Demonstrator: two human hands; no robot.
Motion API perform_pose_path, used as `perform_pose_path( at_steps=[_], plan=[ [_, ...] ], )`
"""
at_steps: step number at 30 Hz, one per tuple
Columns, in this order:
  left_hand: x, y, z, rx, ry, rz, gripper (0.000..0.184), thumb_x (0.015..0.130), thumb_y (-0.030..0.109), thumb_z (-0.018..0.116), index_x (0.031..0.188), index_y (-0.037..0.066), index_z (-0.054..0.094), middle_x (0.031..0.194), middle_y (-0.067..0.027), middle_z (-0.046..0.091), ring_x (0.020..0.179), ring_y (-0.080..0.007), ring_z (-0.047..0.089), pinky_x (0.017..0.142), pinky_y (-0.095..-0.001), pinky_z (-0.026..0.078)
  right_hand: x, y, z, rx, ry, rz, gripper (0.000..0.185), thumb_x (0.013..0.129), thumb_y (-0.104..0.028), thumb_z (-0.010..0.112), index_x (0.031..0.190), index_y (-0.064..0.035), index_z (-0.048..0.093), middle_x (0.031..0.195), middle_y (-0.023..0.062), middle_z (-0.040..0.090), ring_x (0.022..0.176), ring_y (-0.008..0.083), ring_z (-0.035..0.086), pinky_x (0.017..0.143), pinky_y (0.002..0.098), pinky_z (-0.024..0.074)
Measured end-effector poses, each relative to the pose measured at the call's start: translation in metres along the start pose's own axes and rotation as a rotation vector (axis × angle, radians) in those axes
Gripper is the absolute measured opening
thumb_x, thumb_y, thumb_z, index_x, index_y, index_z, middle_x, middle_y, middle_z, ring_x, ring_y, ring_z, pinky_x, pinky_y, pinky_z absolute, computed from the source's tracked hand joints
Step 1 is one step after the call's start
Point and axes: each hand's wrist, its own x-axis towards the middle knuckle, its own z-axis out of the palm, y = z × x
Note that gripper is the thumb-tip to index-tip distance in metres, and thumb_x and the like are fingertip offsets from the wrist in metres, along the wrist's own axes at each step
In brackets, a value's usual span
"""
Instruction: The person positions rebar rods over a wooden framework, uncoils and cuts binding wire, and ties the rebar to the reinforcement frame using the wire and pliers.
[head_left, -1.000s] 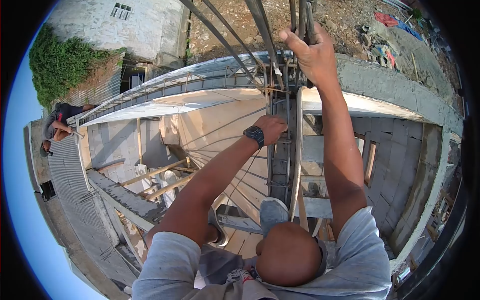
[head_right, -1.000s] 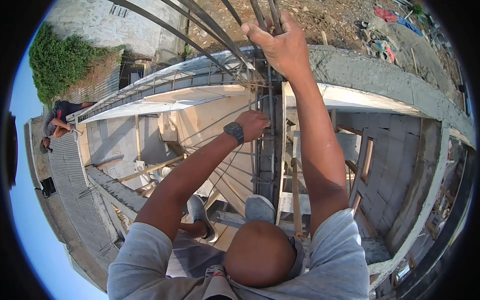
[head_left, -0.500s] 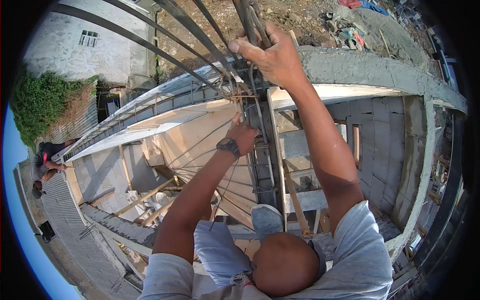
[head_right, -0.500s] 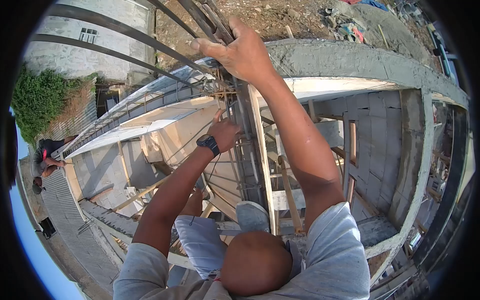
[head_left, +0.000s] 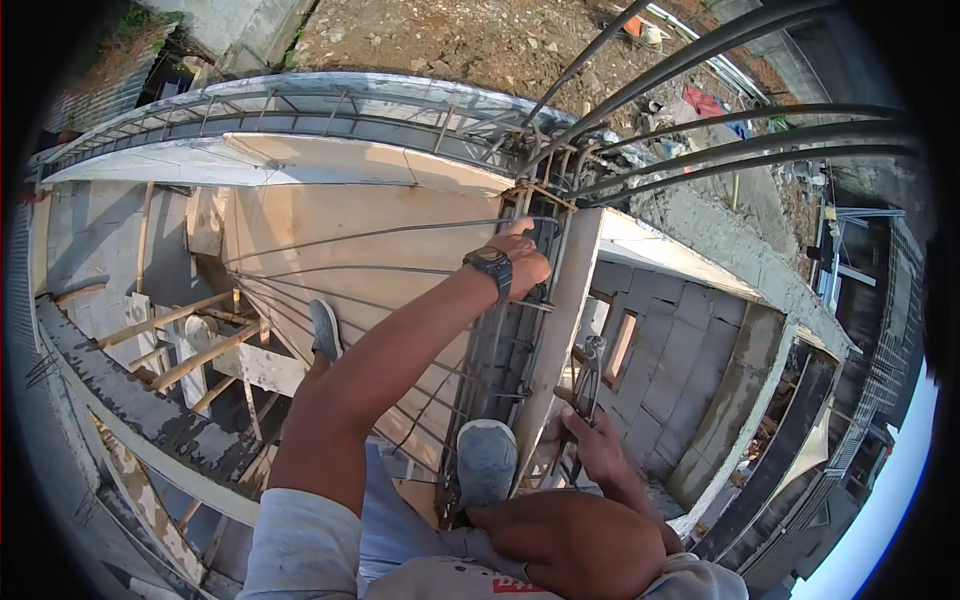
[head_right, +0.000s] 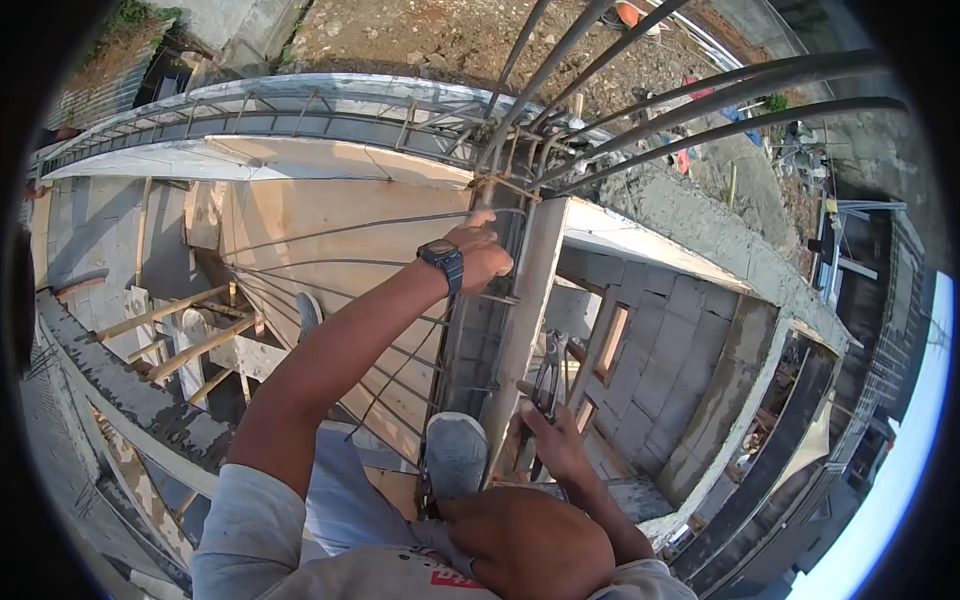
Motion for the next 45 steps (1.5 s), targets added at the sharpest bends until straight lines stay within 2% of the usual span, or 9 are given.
perform_pose_path(
  at_steps=[5, 8, 9, 12, 15, 21, 24, 31, 45],
  plan=[
    [-0.001, -0.001, 0.004, 0.033, 0.031, -0.019, 0.012, 0.077, 0.012, 0.064, 0.082, 0.011, 0.075, 0.081, -0.0115, 0.074, 0.093, -0.0227, 0.071, 0.121, -0.0435, 0.016, -0.025, -0.050, 0.001, -0.672, -0.158, 0.004, 0.054, 0.098, -0.031, 0.060, 0.142, -0.0022, 0.046, 0.079, 0.0073, 0.065, 0.072, 0.0127, 0.063, 0.068, 0.0293, 0.0495],
    [-0.007, 0.008, -0.010, 0.098, -0.094, -0.038, 0.016, 0.079, 0.014, 0.064, 0.089, 0.012, 0.077, 0.092, -0.0114, 0.075, 0.102, -0.0209, 0.070, 0.121, -0.0428, 0.014, -0.022, -0.071, -0.013, -0.945, 0.004, 0.103, 0.057, 0.096, -0.033, 0.062, 0.144, -0.0065, 0.046, 0.087, 0.0142, 0.069, 0.076, 0.0191, 0.068, 0.069, 0.0332, 0.0514],
    [-0.007, 0.006, -0.011, 0.082, -0.075, -0.002, 0.009, 0.071, 0.012, 0.065, 0.074, 0.013, 0.073, 0.082, -0.0114, 0.074, 0.092, -0.0269, 0.070, 0.121, -0.0441, 0.018, -0.020, -0.079, -0.012, -1.175, 0.086, -0.014, 0.056, 0.096, -0.029, 0.062, 0.146, -0.0116, 0.045, 0.097, 0.0204, 0.070, 0.081, 0.0278, 0.071, 0.072, 0.0397, 0.0539],
    [-0.003, -0.004, 0.001, -0.005, 0.028, 0.036, 0.008, 0.073, 0.012, 0.065, 0.073, 0.013, 0.073, 0.080, -0.0111, 0.074, 0.090, -0.0279, 0.071, 0.121, -0.0445, 0.018, -0.008, -0.106, -0.014, -1.422, 0.130, -0.339, 0.052, 0.096, -0.024, 0.059, 0.146, -0.0180, 0.045, 0.094, 0.0200, 0.068, 0.081, 0.0359, 0.069, 0.077, 0.0444, 0.0548],
    [-0.004, -0.004, 0.002, -0.018, 0.039, 0.034, 0.009, 0.074, 0.011, 0.065, 0.077, 0.012, 0.073, 0.084, -0.0101, 0.074, 0.094, -0.0273, 0.070, 0.119, -0.0447, 0.020, 0.006, -0.149, 0.006, -1.704, 0.159, -0.191, 0.058, 0.092, -0.016, 0.061, 0.147, -0.0230, 0.044, 0.098, 0.0178, 0.064, 0.085, 0.0358, 0.068, 0.076, 0.0465, 0.0561],
    [-0.011, -0.003, -0.012, -0.020, 0.011, 0.003, 0.012, 0.076, 0.011, 0.067, 0.085, 0.009, 0.073, 0.090, -0.0103, 0.074, 0.096, -0.0246, 0.070, 0.116, -0.0423, 0.024, 0.046, -0.192, 0.040, -2.497, 0.208, -0.550, 0.061, 0.086, -0.009, 0.060, 0.145, -0.0193, 0.047, 0.122, 0.0170, 0.053, 0.128, 0.0342, 0.044, 0.098, 0.0473, 0.0467],
    [-0.009, -0.005, -0.008, -0.003, -0.012, 0.021, 0.026, 0.078, 0.010, 0.063, 0.103, 0.004, 0.068, 0.089, -0.0126, 0.074, 0.097, -0.0239, 0.070, 0.116, -0.0399, 0.023, 0.062, -0.201, 0.060, -2.635, 0.149, -0.599, 0.055, 0.089, -0.010, 0.056, 0.143, -0.0149, 0.048, 0.124, 0.0176, 0.052, 0.133, 0.0337, 0.037, 0.107, 0.0494, 0.0379],
    [-0.013, -0.007, -0.001, 0.006, 0.048, 0.031, 0.053, 0.079, 0.013, 0.061, 0.129, -0.004, 0.052, 0.094, -0.0130, 0.073, 0.100, -0.0217, 0.069, 0.118, -0.0400, 0.020, 0.073, -0.201, 0.072, -2.547, 0.197, -0.556, 0.051, 0.090, -0.011, 0.056, 0.141, -0.0111, 0.051, 0.125, 0.0202, 0.053, 0.127, 0.0365, 0.043, 0.105, 0.0529, 0.0392],
    [-0.010, -0.009, 0.007, 0.054, 0.092, 0.058, 0.032, 0.081, 0.023, 0.063, 0.110, 0.008, 0.067, 0.101, -0.0089, 0.073, 0.108, -0.0200, 0.065, 0.120, -0.0420, 0.019, 0.106, -0.189, 0.097, -2.808, 0.081, -0.435, 0.049, 0.091, -0.021, 0.056, 0.137, -0.0039, 0.054, 0.135, 0.0165, 0.051, 0.135, 0.0351, 0.037, 0.110, 0.0560, 0.0325]
  ],
)
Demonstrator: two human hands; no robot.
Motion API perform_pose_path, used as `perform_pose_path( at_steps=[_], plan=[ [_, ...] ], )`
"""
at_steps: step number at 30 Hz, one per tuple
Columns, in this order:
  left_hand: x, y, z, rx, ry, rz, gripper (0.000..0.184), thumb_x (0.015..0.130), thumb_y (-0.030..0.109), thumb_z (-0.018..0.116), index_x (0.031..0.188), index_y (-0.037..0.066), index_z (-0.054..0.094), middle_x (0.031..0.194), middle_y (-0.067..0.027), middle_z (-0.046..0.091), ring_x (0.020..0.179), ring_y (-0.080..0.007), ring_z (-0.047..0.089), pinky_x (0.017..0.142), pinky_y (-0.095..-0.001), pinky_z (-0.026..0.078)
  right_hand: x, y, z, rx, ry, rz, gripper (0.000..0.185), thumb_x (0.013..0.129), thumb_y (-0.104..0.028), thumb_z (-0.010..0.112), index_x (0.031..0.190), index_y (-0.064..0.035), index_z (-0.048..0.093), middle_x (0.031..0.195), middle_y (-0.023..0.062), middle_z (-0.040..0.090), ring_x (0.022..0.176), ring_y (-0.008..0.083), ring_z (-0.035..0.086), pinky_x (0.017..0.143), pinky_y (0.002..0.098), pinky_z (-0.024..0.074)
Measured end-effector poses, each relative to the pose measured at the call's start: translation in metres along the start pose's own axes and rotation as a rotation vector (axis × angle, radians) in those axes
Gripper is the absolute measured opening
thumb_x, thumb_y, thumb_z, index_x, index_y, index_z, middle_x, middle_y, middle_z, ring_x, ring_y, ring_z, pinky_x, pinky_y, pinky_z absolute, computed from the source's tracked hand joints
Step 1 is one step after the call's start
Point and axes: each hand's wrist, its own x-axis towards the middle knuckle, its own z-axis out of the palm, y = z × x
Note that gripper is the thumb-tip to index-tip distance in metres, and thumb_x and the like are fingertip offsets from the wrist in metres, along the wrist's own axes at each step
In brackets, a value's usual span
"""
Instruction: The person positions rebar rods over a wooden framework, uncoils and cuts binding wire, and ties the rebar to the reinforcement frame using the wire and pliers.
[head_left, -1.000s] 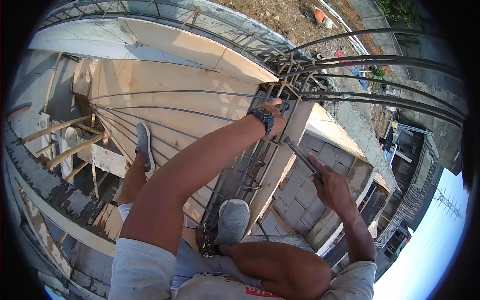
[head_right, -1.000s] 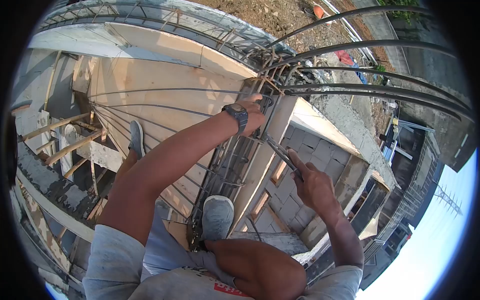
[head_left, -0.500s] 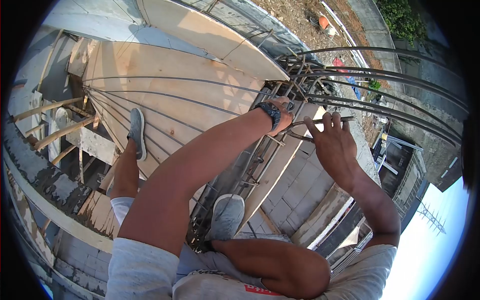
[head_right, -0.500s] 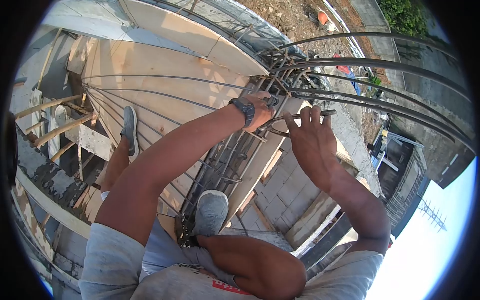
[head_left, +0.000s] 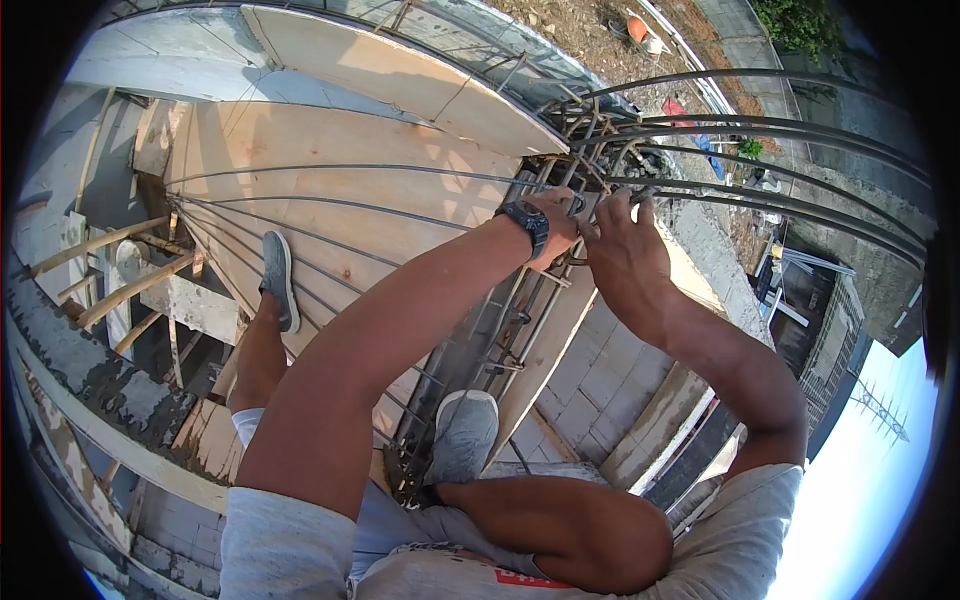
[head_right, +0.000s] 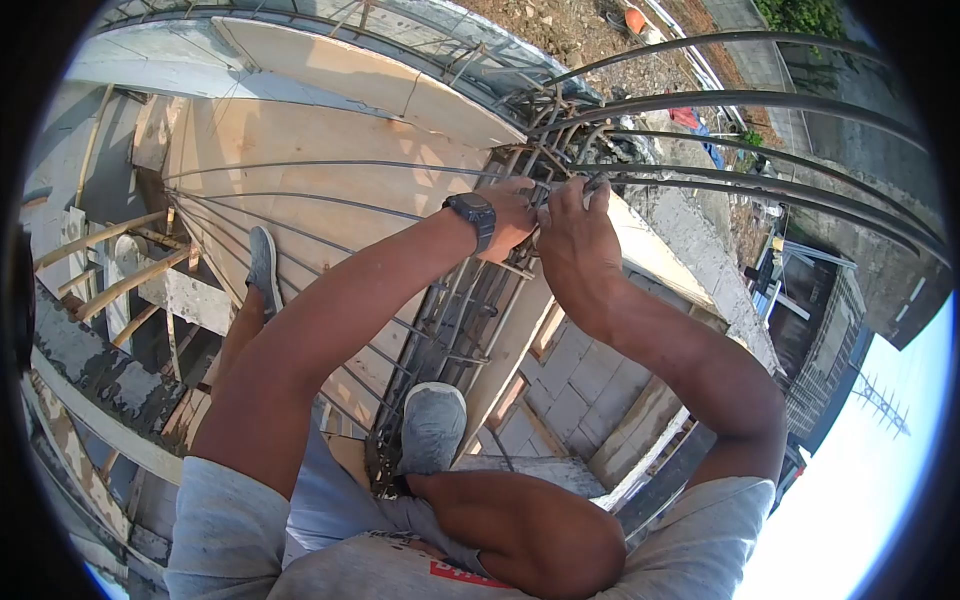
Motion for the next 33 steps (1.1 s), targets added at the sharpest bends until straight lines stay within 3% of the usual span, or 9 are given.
perform_pose_path(
  at_steps=[6, 9, 13, 16, 22, 25, 28, 31, 33],
  plan=[
    [-0.007, 0.004, -0.004, 0.037, -0.026, -0.006, 0.024, 0.083, 0.021, 0.058, 0.102, 0.012, 0.071, 0.100, -0.0073, 0.072, 0.109, -0.0200, 0.064, 0.121, -0.0426, 0.017, 0.008, 0.000, -0.002, 0.002, -0.005, -0.084, 0.044, 0.090, -0.015, 0.055, 0.131, -0.0016, 0.057, 0.130, 0.0179, 0.054, 0.132, 0.0348, 0.040, 0.109, 0.0512, 0.0340],
    [-0.007, 0.002, -0.003, 0.019, -0.032, 0.001, 0.024, 0.084, 0.021, 0.057, 0.101, 0.013, 0.071, 0.100, -0.0069, 0.072, 0.110, -0.0201, 0.063, 0.121, -0.0427, 0.016, 0.009, -0.001, 0.003, 0.000, 0.051, -0.076, 0.038, 0.091, -0.022, 0.057, 0.124, -0.0043, 0.065, 0.129, 0.0159, 0.056, 0.132, 0.0344, 0.042, 0.104, 0.0514, 0.0372],
    [-0.009, 0.001, -0.001, -0.025, 0.031, 0.015, 0.023, 0.083, 0.020, 0.056, 0.099, 0.012, 0.070, 0.101, -0.0075, 0.072, 0.110, -0.0198, 0.063, 0.121, -0.0427, 0.016, 0.009, 0.002, 0.006, 0.055, 0.048, -0.065, 0.035, 0.090, -0.021, 0.057, 0.119, -0.0038, 0.067, 0.122, 0.0149, 0.058, 0.124, 0.0318, 0.047, 0.095, 0.0444, 0.0410],
    [-0.009, 0.000, 0.000, -0.010, 0.071, 0.020, 0.026, 0.083, 0.020, 0.056, 0.103, 0.009, 0.069, 0.103, -0.0090, 0.071, 0.110, -0.0193, 0.063, 0.121, -0.0428, 0.016, 0.006, 0.004, 0.006, 0.043, 0.081, -0.071, 0.031, 0.089, -0.019, 0.057, 0.114, -0.0039, 0.068, 0.115, 0.0134, 0.061, 0.117, 0.0296, 0.051, 0.091, 0.0400, 0.0417],
    [-0.008, -0.001, 0.011, 0.019, 0.172, 0.011, 0.049, 0.083, 0.021, 0.058, 0.128, 0.003, 0.057, 0.112, -0.0121, 0.068, 0.117, -0.0229, 0.059, 0.121, -0.0422, 0.018, 0.011, 0.004, 0.006, -0.089, 0.036, -0.106, 0.024, 0.089, -0.018, 0.057, 0.105, -0.0061, 0.070, 0.102, 0.0086, 0.065, 0.101, 0.0242, 0.058, 0.083, 0.0361, 0.0411],
    [-0.018, 0.001, 0.009, 0.066, 0.392, -0.076, 0.055, 0.081, 0.018, 0.061, 0.133, 0.002, 0.052, 0.123, -0.0132, 0.063, 0.124, -0.0274, 0.053, 0.118, -0.0424, 0.025, 0.012, 0.007, 0.004, -0.244, 0.014, -0.178, 0.022, 0.089, -0.019, 0.058, 0.102, -0.0074, 0.071, 0.098, 0.0082, 0.066, 0.098, 0.0222, 0.059, 0.081, 0.0357, 0.0417],
    [-0.049, -0.019, 0.007, -0.157, 0.885, -0.248, 0.057, 0.078, 0.012, 0.065, 0.133, 0.004, 0.051, 0.131, -0.0136, 0.056, 0.127, -0.0316, 0.048, 0.111, -0.0425, 0.035, 0.013, 0.009, -0.004, -0.346, -0.005, -0.274, 0.021, 0.088, -0.019, 0.059, 0.100, -0.0075, 0.072, 0.096, 0.0090, 0.067, 0.098, 0.0229, 0.061, 0.080, 0.0370, 0.0454],
    [-0.097, 0.002, 0.019, -0.519, 0.812, -0.503, 0.060, 0.075, 0.007, 0.066, 0.133, 0.008, 0.051, 0.131, -0.0134, 0.055, 0.122, -0.0338, 0.051, 0.104, -0.0423, 0.042, 0.018, 0.009, -0.007, -0.211, -0.020, -0.226, 0.019, 0.087, -0.018, 0.063, 0.096, -0.0062, 0.074, 0.091, 0.0106, 0.069, 0.094, 0.0255, 0.066, 0.076, 0.0387, 0.0508],
    [-0.118, 0.038, 0.037, -0.728, 0.674, -0.475, 0.062, 0.077, 0.010, 0.069, 0.135, 0.010, 0.050, 0.133, -0.0143, 0.054, 0.122, -0.0341, 0.051, 0.100, -0.0451, 0.045, 0.022, 0.010, -0.011, -0.173, -0.117, -0.257, 0.017, 0.085, -0.016, 0.065, 0.093, -0.0052, 0.075, 0.089, 0.0118, 0.071, 0.091, 0.0277, 0.070, 0.072, 0.0394, 0.0539]
  ],
)
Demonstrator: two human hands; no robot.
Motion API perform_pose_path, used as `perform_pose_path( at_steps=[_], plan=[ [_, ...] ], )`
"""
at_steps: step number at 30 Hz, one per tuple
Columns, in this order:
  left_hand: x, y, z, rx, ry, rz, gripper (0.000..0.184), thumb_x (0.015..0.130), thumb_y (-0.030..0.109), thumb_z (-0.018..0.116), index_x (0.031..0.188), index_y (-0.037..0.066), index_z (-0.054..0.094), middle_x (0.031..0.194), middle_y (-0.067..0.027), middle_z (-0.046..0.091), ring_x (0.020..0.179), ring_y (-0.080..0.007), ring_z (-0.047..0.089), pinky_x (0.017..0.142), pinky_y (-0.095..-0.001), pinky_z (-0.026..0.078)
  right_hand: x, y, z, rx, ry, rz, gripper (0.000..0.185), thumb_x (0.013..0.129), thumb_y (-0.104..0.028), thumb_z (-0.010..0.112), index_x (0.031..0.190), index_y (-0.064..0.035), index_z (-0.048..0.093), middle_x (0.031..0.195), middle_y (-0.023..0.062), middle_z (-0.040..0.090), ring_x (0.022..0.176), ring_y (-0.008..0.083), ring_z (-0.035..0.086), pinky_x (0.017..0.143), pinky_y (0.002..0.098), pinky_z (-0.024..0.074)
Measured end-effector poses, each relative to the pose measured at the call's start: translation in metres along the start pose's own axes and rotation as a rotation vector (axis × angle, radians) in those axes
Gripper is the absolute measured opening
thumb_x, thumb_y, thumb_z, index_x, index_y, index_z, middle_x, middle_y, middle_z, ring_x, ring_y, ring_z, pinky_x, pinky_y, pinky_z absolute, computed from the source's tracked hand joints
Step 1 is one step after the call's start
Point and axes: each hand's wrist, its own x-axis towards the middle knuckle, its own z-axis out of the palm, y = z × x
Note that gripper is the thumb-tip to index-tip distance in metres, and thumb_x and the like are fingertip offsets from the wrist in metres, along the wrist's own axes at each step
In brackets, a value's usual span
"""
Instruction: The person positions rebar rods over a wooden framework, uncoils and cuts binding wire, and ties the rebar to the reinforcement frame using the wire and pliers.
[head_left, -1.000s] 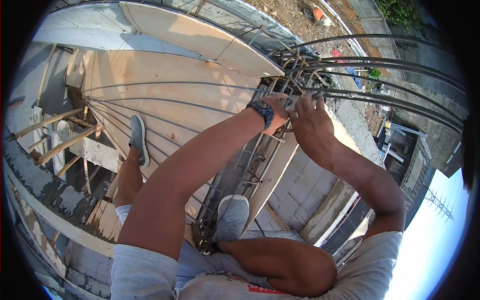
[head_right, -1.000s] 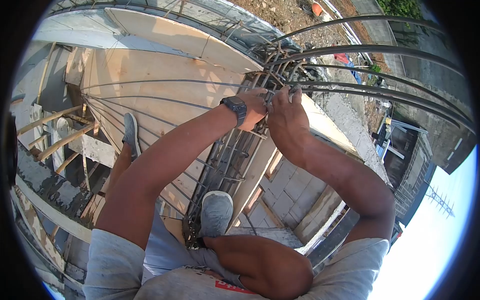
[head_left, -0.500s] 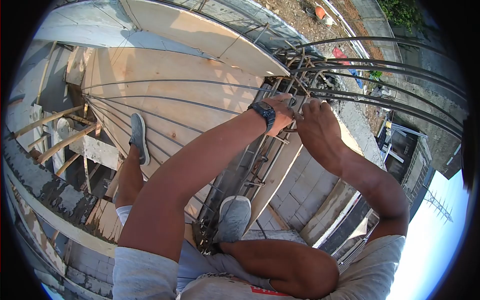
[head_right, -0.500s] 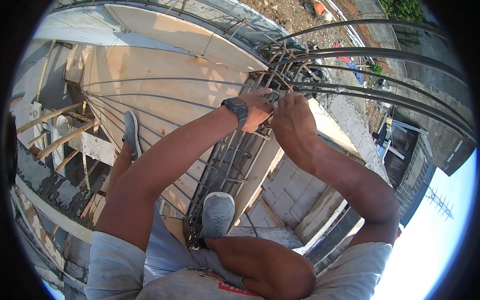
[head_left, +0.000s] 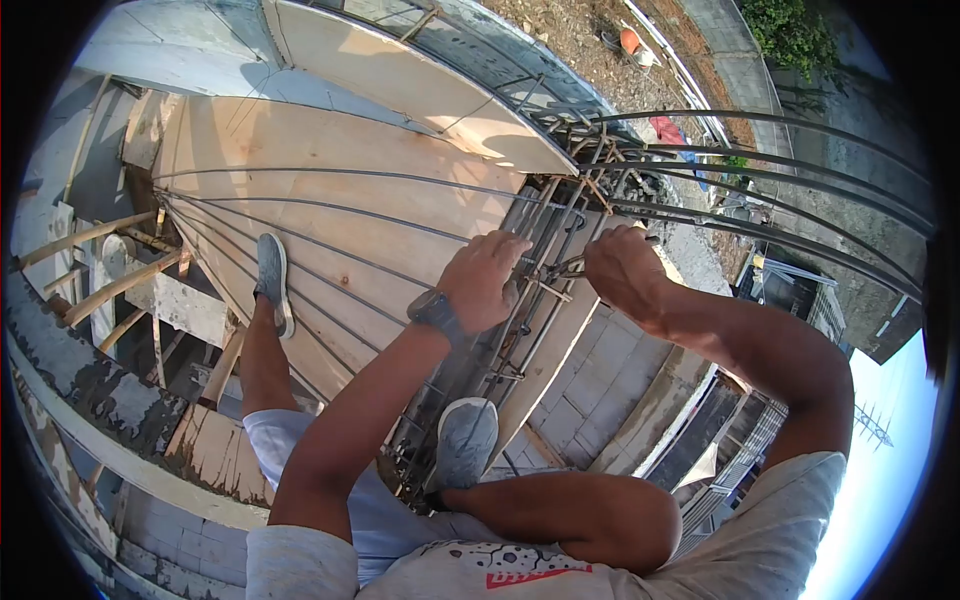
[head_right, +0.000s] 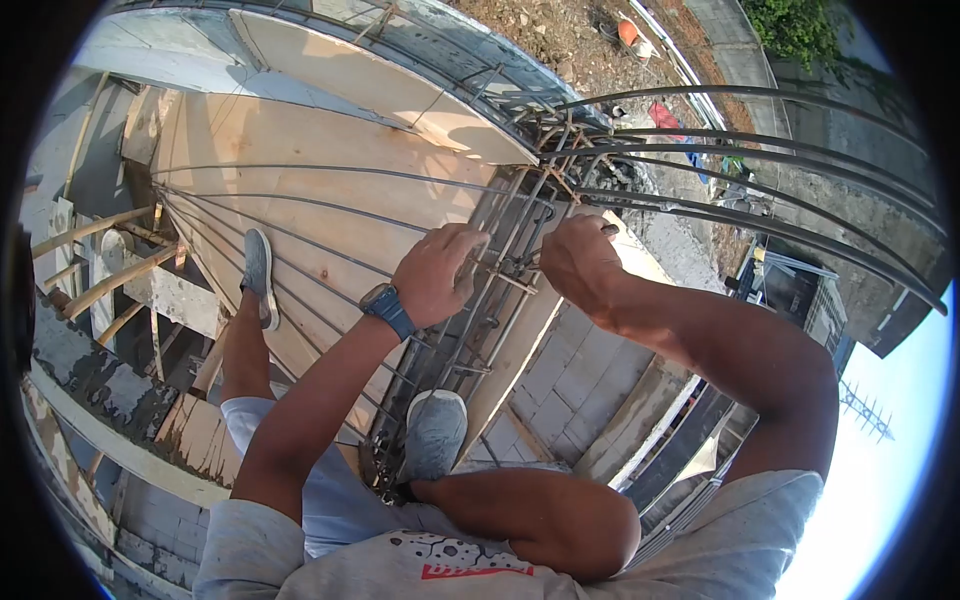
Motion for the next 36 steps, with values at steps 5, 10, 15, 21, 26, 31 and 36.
perform_pose_path(
  at_steps=[5, 10, 15, 21, 26, 31, 36],
  plan=[
    [-0.044, 0.041, 0.044, -0.745, 0.250, -0.231, 0.047, 0.091, 0.024, 0.066, 0.131, 0.002, 0.055, 0.114, -0.0162, 0.067, 0.101, -0.0299, 0.066, 0.086, -0.0389, 0.054, 0.013, 0.005, 0.003, 0.326, -0.074, -0.103, 0.017, 0.078, -0.011, 0.070, 0.092, -0.0006, 0.074, 0.087, 0.0150, 0.071, 0.088, 0.0338, 0.071, 0.066, 0.0430, 0.0575],
    [0.024, 0.020, 0.052, -0.546, 0.397, -0.205, 0.032, 0.101, 0.027, 0.054, 0.105, -0.002, 0.068, 0.084, -0.0121, 0.071, 0.078, -0.0225, 0.069, 0.074, -0.0325, 0.054, 0.009, 0.006, -0.027, 0.404, -0.309, -0.218, 0.020, 0.074, -0.010, 0.071, 0.093, -0.0040, 0.074, 0.093, 0.0138, 0.071, 0.087, 0.0350, 0.071, 0.066, 0.0436, 0.0576],
    [0.067, 0.008, 0.022, -0.715, 0.152, -0.188, 0.036, 0.101, 0.030, 0.055, 0.097, -0.002, 0.068, 0.079, -0.0100, 0.070, 0.076, -0.0191, 0.068, 0.071, -0.0325, 0.052, 0.015, 0.009, -0.023, 0.499, -0.323, -0.234, 0.019, 0.073, -0.010, 0.071, 0.091, -0.0067, 0.074, 0.094, 0.0102, 0.072, 0.086, 0.0335, 0.071, 0.065, 0.0448, 0.0566],
    [0.034, -0.008, 0.062, -0.889, 0.326, -0.291, 0.038, 0.093, 0.027, 0.068, 0.117, -0.001, 0.057, 0.114, -0.0138, 0.065, 0.100, -0.0212, 0.065, 0.089, -0.0326, 0.052, 0.044, 0.036, -0.011, 0.302, -0.200, -0.152, 0.011, 0.076, -0.011, 0.069, 0.083, -0.0092, 0.076, 0.082, 0.0097, 0.073, 0.082, 0.0314, 0.072, 0.062, 0.0431, 0.0563],
    [-0.001, -0.030, 0.097, -0.710, 0.291, -0.341, 0.057, 0.087, 0.028, 0.074, 0.131, 0.002, 0.049, 0.130, -0.0173, 0.055, 0.119, -0.0267, 0.055, 0.100, -0.0395, 0.046, 0.045, 0.041, -0.018, 0.194, -0.118, -0.105, 0.011, 0.081, -0.010, 0.065, 0.081, -0.0095, 0.076, 0.085, 0.0118, 0.074, 0.084, 0.0294, 0.072, 0.065, 0.0409, 0.0566],
    [0.003, -0.025, 0.088, -0.369, 0.250, -0.233, 0.069, 0.081, 0.036, 0.078, 0.134, 0.003, 0.049, 0.134, -0.0203, 0.052, 0.128, -0.0364, 0.047, 0.107, -0.0470, 0.040, 0.036, 0.041, -0.011, 0.214, -0.073, -0.141, 0.012, 0.081, -0.010, 0.065, 0.080, -0.0101, 0.076, 0.084, 0.0107, 0.074, 0.084, 0.0291, 0.072, 0.068, 0.0404, 0.0569],
    [0.000, -0.033, 0.095, -0.291, 0.268, -0.101, 0.067, 0.076, 0.040, 0.082, 0.130, 0.009, 0.057, 0.136, -0.0225, 0.050, 0.131, -0.0412, 0.042, 0.111, -0.0494, 0.034, 0.044, 0.037, -0.026, 0.209, -0.035, -0.144, 0.011, 0.079, -0.009, 0.064, 0.075, -0.0096, 0.075, 0.081, 0.0105, 0.073, 0.081, 0.0291, 0.072, 0.068, 0.0405, 0.0570]
  ],
)
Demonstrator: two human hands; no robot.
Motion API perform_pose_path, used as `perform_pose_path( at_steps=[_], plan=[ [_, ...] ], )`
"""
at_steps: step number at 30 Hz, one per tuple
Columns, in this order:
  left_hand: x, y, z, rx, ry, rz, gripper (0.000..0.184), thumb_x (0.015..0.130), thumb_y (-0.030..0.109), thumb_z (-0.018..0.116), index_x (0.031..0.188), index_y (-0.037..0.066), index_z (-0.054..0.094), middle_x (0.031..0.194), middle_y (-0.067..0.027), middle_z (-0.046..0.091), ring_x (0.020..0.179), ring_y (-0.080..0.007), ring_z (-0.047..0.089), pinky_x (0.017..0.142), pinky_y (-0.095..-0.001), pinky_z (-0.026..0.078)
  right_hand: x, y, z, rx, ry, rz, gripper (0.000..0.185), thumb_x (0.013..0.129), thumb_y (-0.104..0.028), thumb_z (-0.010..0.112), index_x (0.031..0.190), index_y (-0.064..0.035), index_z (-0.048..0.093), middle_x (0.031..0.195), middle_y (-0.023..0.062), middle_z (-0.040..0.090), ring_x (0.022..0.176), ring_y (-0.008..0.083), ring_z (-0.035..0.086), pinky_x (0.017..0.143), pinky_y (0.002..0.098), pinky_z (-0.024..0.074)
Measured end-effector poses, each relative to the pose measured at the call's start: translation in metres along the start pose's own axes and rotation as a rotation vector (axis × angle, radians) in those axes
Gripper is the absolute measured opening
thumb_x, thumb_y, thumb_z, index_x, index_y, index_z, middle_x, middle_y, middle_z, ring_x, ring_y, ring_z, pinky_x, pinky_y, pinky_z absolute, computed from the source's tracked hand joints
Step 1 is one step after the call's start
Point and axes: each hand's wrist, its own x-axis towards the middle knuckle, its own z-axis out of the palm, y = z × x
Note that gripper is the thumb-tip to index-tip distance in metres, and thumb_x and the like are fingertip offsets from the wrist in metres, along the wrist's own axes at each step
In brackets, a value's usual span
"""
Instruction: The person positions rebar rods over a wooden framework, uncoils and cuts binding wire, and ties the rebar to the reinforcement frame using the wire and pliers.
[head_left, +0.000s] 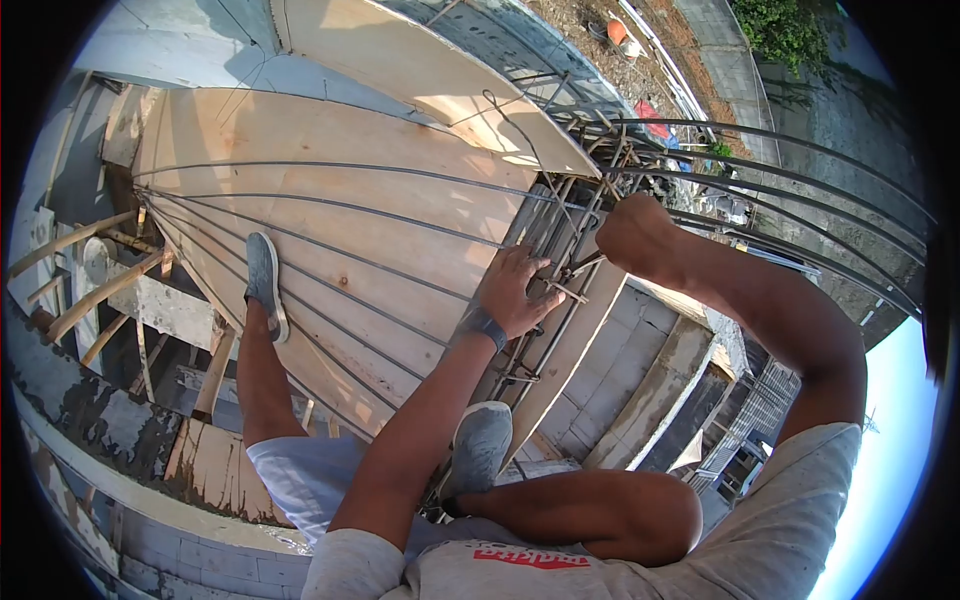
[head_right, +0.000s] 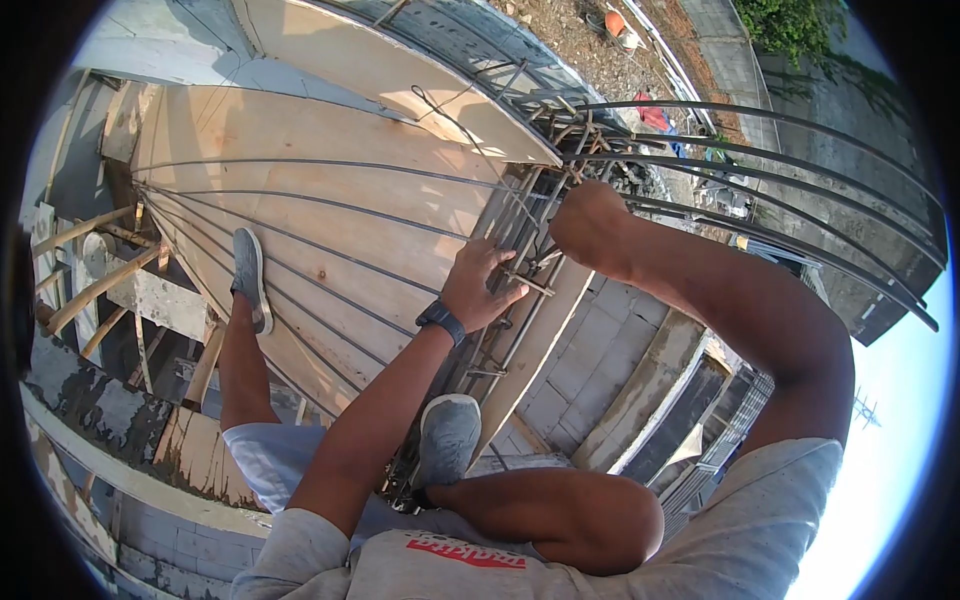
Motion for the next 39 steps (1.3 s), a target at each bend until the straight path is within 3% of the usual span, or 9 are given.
perform_pose_path(
  at_steps=[4, 16, 19, 22, 28, 31, 34, 38, 39],
  plan=[
    [-0.003, -0.003, 0.008, 0.023, 0.004, -0.006, 0.064, 0.074, 0.039, 0.082, 0.130, 0.018, 0.060, 0.138, -0.0225, 0.049, 0.133, -0.0424, 0.040, 0.112, -0.0502, 0.033, 0.001, 0.010, 0.011, -0.007, 0.049, 0.022, 0.012, 0.078, -0.009, 0.064, 0.072, -0.0090, 0.074, 0.078, 0.0111, 0.073, 0.079, 0.0289, 0.072, 0.065, 0.0406, 0.0561],
    [0.032, 0.002, 0.004, 0.033, -0.474, -0.279, 0.072, 0.067, 0.047, 0.080, 0.135, 0.031, 0.059, 0.153, -0.0206, 0.028, 0.146, -0.0403, 0.020, 0.117, -0.0547, 0.020, 0.000, 0.012, 0.020, -0.025, 0.121, 0.095, 0.009, 0.074, -0.009, 0.066, 0.070, -0.0097, 0.074, 0.074, 0.0111, 0.072, 0.076, 0.0297, 0.072, 0.065, 0.0414, 0.0561],
    [0.031, -0.002, 0.007, -0.011, -0.448, -0.312, 0.070, 0.067, 0.040, 0.078, 0.134, 0.043, 0.057, 0.157, -0.0164, 0.026, 0.150, -0.0370, 0.008, 0.117, -0.0627, 0.014, 0.002, 0.013, 0.016, -0.043, 0.074, 0.086, 0.010, 0.074, -0.009, 0.066, 0.070, -0.0099, 0.074, 0.074, 0.0103, 0.072, 0.076, 0.0294, 0.072, 0.064, 0.0413, 0.0558],
    [0.030, 0.001, 0.006, -0.030, -0.466, -0.344, 0.069, 0.068, 0.038, 0.077, 0.134, 0.044, 0.057, 0.159, -0.0142, 0.024, 0.151, -0.0363, 0.006, 0.116, -0.0637, 0.014, 0.003, 0.020, 0.026, -0.056, 0.085, 0.050, 0.009, 0.075, -0.010, 0.066, 0.072, -0.0102, 0.074, 0.076, 0.0098, 0.072, 0.077, 0.0297, 0.071, 0.065, 0.0404, 0.0557],
    [0.026, 0.000, 0.008, 0.040, -0.436, -0.276, 0.064, 0.075, 0.038, 0.072, 0.135, 0.050, 0.054, 0.155, -0.0178, 0.025, 0.149, -0.0394, 0.011, 0.118, -0.0595, 0.014, -0.002, 0.013, 0.014, -0.009, -0.095, 0.059, 0.016, 0.081, -0.025, 0.071, 0.082, -0.0101, 0.076, 0.082, 0.0088, 0.073, 0.082, 0.0316, 0.071, 0.068, 0.0409, 0.0552],
    [0.026, -0.003, 0.010, 0.002, -0.450, -0.274, 0.060, 0.075, 0.032, 0.074, 0.132, 0.046, 0.058, 0.160, -0.0129, 0.021, 0.151, -0.0350, 0.003, 0.117, -0.0631, 0.013, -0.005, 0.015, 0.006, 0.130, -0.197, -0.080, 0.029, 0.082, -0.037, 0.073, 0.085, -0.0075, 0.075, 0.081, 0.0090, 0.073, 0.082, 0.0325, 0.070, 0.069, 0.0426, 0.0550],
    [0.027, -0.001, 0.008, 0.001, -0.459, -0.273, 0.059, 0.076, 0.031, 0.074, 0.131, 0.045, 0.059, 0.160, -0.0136, 0.019, 0.151, -0.0356, 0.003, 0.116, -0.0632, 0.013, -0.013, 0.007, -0.005, 0.280, -0.321, -0.049, 0.035, 0.081, -0.036, 0.077, 0.087, -0.0022, 0.073, 0.078, 0.0110, 0.072, 0.076, 0.0334, 0.069, 0.072, 0.0422, 0.0551],
    [0.028, -0.009, 0.011, -0.055, -0.430, -0.251, 0.065, 0.075, 0.031, 0.074, 0.136, 0.042, 0.054, 0.159, -0.0160, 0.020, 0.151, -0.0365, 0.005, 0.116, -0.0638, 0.013, -0.022, 0.000, -0.004, 0.979, -0.765, 0.302, 0.046, 0.083, -0.040, 0.079, 0.075, 0.0022, 0.064, 0.065, 0.0100, 0.065, 0.057, 0.0211, 0.066, 0.051, 0.0348, 0.0539],
    [0.028, -0.010, 0.011, -0.037, -0.422, -0.222, 0.068, 0.075, 0.029, 0.073, 0.138, 0.042, 0.052, 0.156, -0.0184, 0.022, 0.149, -0.0381, 0.009, 0.116, -0.0623, 0.015, -0.031, -0.005, 0.004, 1.205, -0.737, 0.356, 0.039, 0.084, -0.034, 0.080, 0.074, -0.0001, 0.063, 0.060, 0.0057, 0.060, 0.047, 0.0132, 0.058, 0.043, 0.0302, 0.0492]
  ],
)
